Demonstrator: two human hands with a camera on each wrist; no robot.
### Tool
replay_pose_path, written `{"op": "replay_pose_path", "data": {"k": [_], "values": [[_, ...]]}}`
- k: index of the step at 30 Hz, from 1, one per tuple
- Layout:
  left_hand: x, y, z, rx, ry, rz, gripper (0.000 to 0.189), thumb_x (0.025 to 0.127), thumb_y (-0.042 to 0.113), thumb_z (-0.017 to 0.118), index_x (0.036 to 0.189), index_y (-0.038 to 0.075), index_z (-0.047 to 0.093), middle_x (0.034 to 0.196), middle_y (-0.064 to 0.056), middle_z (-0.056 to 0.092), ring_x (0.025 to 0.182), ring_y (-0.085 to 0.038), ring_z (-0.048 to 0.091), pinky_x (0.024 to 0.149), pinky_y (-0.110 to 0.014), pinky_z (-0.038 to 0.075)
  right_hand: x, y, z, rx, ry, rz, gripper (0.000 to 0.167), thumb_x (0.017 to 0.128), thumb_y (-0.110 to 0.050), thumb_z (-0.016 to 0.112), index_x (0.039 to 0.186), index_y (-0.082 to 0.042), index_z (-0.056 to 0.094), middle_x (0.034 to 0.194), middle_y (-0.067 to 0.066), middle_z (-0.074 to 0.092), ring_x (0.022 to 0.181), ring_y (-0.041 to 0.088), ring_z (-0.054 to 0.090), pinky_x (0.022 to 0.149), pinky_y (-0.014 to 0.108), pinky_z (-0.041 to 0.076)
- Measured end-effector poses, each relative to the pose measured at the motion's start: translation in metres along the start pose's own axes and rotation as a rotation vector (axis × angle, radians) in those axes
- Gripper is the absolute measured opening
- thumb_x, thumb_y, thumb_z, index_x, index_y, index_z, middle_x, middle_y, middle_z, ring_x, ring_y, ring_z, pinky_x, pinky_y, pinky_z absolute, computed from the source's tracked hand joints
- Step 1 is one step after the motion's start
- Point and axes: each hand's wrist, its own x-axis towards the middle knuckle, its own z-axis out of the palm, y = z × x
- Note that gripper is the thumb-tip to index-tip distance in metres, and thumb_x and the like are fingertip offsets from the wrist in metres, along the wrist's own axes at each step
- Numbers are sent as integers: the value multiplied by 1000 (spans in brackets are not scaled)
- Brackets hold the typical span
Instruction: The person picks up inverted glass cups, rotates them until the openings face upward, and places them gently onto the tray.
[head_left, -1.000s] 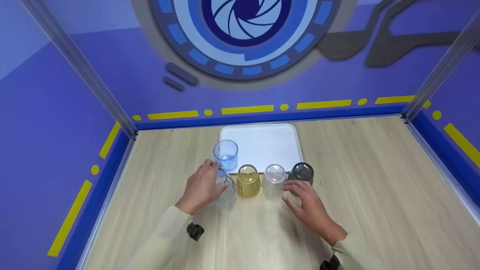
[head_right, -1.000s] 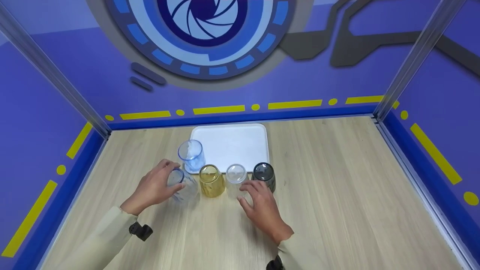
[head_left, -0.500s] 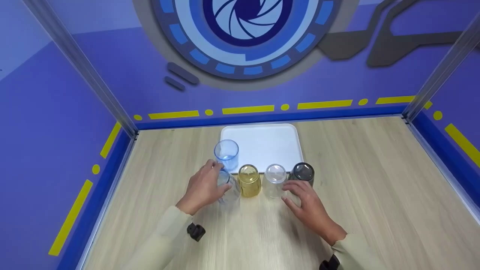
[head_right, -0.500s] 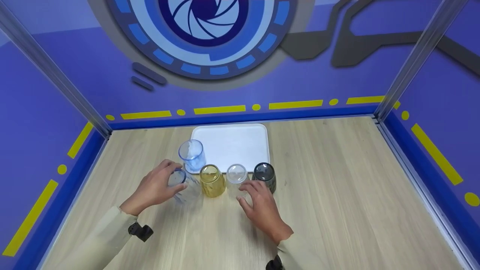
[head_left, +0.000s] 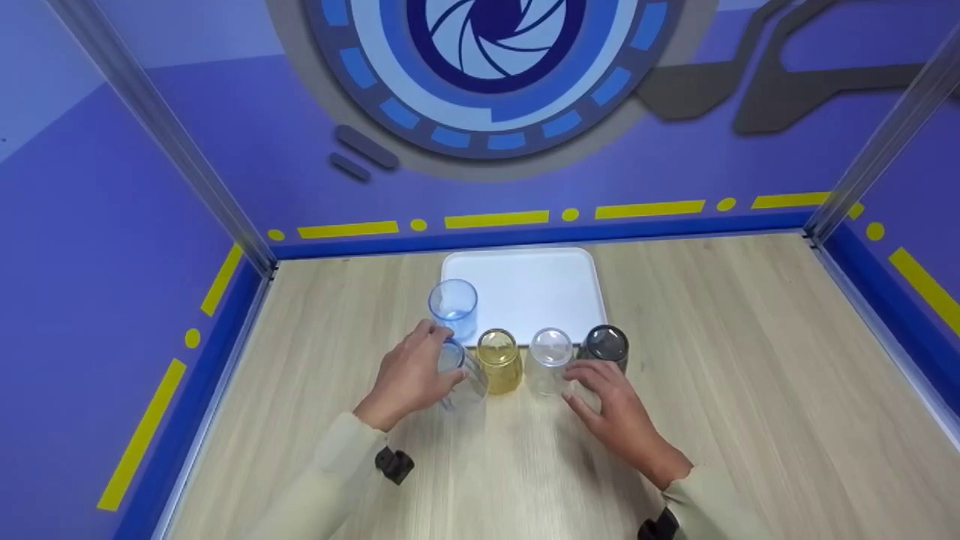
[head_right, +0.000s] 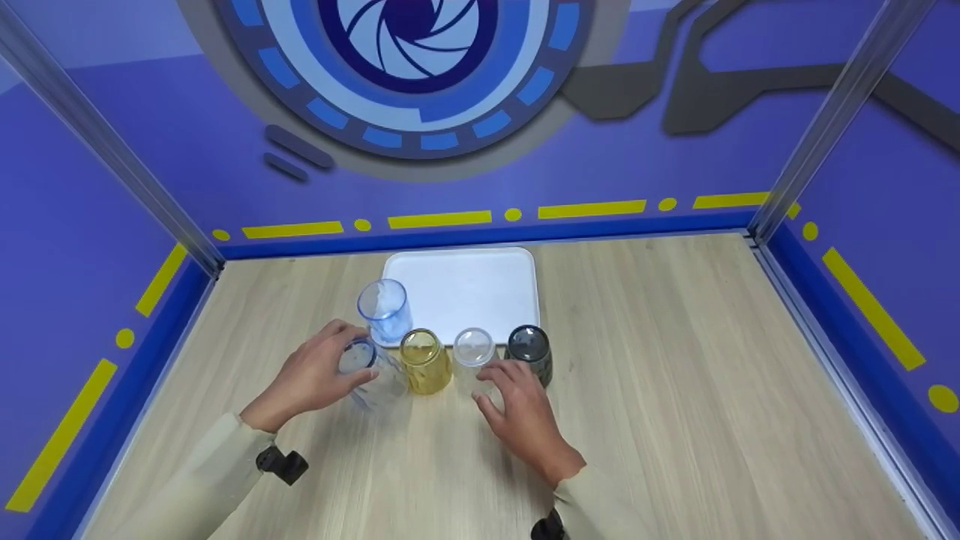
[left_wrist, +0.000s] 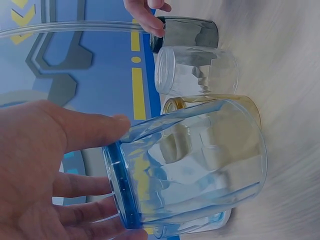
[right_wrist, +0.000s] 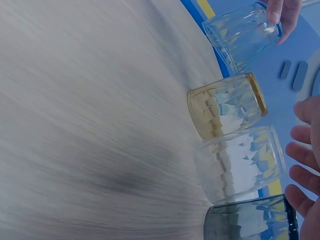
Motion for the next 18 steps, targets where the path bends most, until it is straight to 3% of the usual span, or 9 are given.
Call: {"op": "replay_pose_path", "data": {"k": [18], "values": [[-2,7,-7,-30,-17,46,54,82,35,75,124,4,60,119,-12,58,104,-28,62,81,-46,53,2,-3,-2,4,-22,9,24,82,-16,77,105,-14,69,115,-6,65,112,12,54,96,39,49]]}}
